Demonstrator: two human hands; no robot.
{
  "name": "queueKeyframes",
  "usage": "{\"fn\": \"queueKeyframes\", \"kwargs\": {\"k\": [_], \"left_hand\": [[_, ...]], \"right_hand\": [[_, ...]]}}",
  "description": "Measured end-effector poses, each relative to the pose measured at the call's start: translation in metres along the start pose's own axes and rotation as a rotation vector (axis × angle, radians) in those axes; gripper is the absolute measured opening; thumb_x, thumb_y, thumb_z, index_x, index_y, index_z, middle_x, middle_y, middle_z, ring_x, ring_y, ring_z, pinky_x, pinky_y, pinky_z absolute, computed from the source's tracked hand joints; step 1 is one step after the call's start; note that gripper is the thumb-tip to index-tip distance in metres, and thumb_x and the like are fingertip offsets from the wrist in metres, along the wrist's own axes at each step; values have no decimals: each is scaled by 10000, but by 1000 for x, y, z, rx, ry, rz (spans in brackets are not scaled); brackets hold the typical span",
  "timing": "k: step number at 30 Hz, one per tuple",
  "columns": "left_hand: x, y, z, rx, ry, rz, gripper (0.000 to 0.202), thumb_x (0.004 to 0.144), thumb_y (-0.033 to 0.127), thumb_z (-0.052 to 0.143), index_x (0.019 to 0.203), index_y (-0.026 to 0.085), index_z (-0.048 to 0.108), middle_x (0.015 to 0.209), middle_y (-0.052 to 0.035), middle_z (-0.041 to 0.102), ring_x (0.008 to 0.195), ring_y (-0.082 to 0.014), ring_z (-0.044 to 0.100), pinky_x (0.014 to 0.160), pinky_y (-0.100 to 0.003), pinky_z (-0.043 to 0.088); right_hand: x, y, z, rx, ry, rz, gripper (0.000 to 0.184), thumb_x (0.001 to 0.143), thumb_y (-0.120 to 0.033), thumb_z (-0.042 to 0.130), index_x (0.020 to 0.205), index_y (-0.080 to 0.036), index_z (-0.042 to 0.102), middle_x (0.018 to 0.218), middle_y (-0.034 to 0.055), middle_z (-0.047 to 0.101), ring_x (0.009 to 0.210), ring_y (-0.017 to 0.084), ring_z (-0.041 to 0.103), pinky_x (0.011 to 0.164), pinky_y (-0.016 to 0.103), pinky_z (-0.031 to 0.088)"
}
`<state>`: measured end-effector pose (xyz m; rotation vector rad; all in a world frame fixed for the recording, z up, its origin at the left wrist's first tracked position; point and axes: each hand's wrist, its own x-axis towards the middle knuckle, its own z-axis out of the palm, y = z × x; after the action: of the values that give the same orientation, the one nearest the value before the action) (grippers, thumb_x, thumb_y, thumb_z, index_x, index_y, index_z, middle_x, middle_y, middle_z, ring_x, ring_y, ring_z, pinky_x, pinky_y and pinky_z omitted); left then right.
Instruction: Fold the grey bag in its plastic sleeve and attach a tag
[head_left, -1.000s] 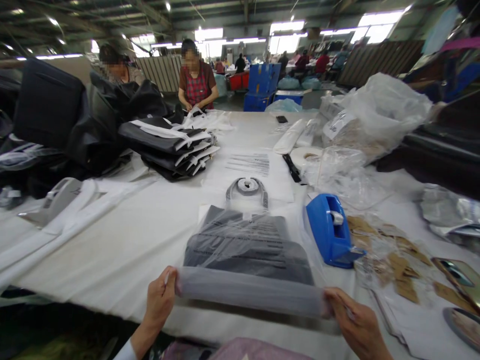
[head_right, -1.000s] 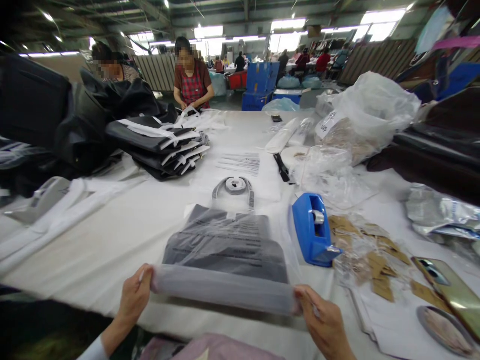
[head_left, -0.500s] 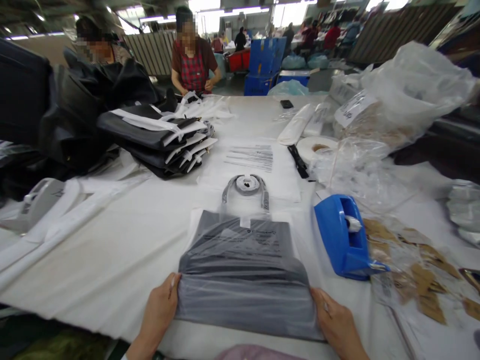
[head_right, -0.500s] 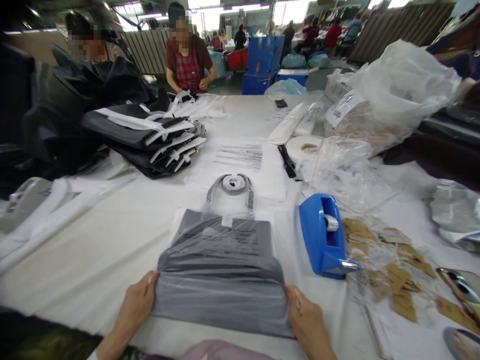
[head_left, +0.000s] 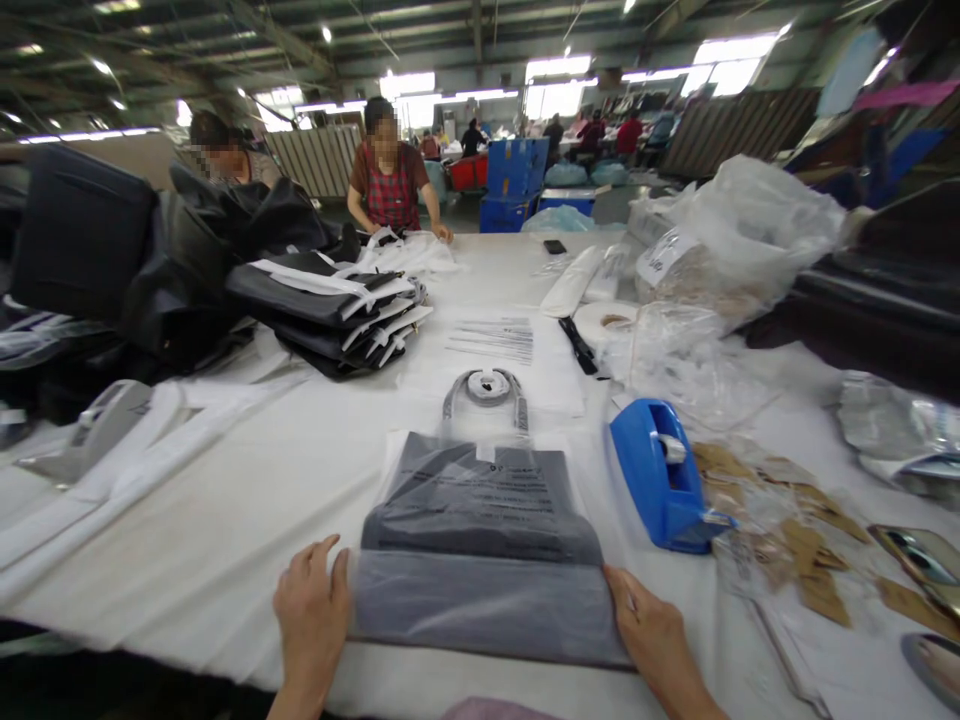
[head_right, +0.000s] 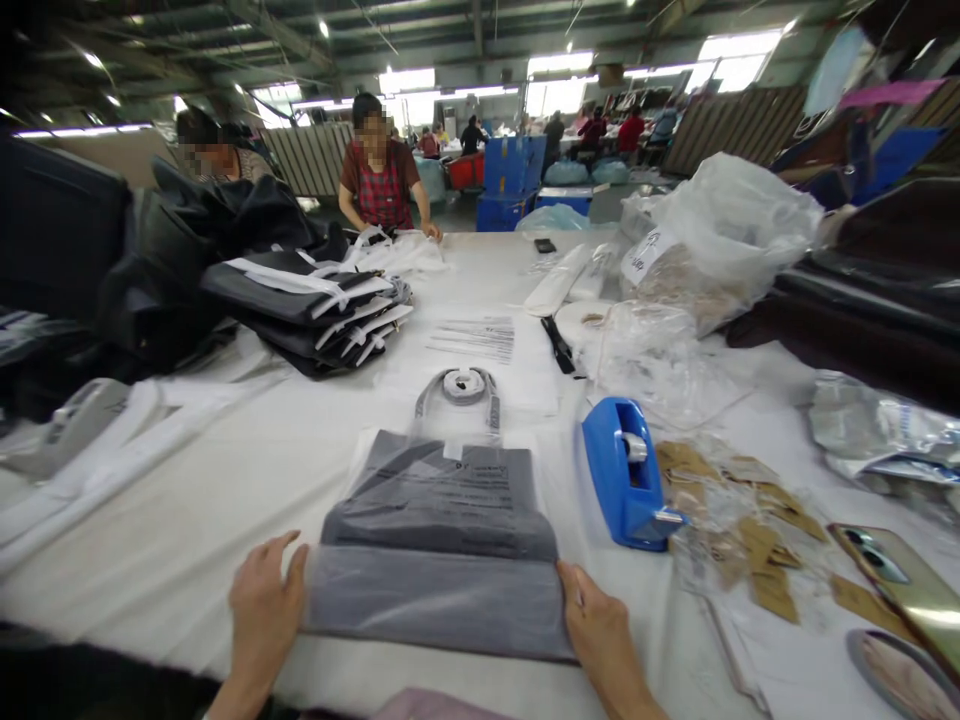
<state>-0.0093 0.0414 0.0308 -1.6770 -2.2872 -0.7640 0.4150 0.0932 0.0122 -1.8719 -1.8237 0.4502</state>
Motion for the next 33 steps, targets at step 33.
{"fn": "queueKeyframes", "kwargs": {"k": [33], "left_hand": [[-52, 103, 32, 119, -185, 912, 792, 751, 526, 684, 1447, 411, 325, 1519, -44, 397, 1315, -420, 325, 1130, -621, 46]], "right_hand": [[17, -1, -15, 68, 7, 261, 501, 839, -621, 323, 582, -251, 542, 555, 44, 648, 575, 230, 637, 564, 327, 445]]}}
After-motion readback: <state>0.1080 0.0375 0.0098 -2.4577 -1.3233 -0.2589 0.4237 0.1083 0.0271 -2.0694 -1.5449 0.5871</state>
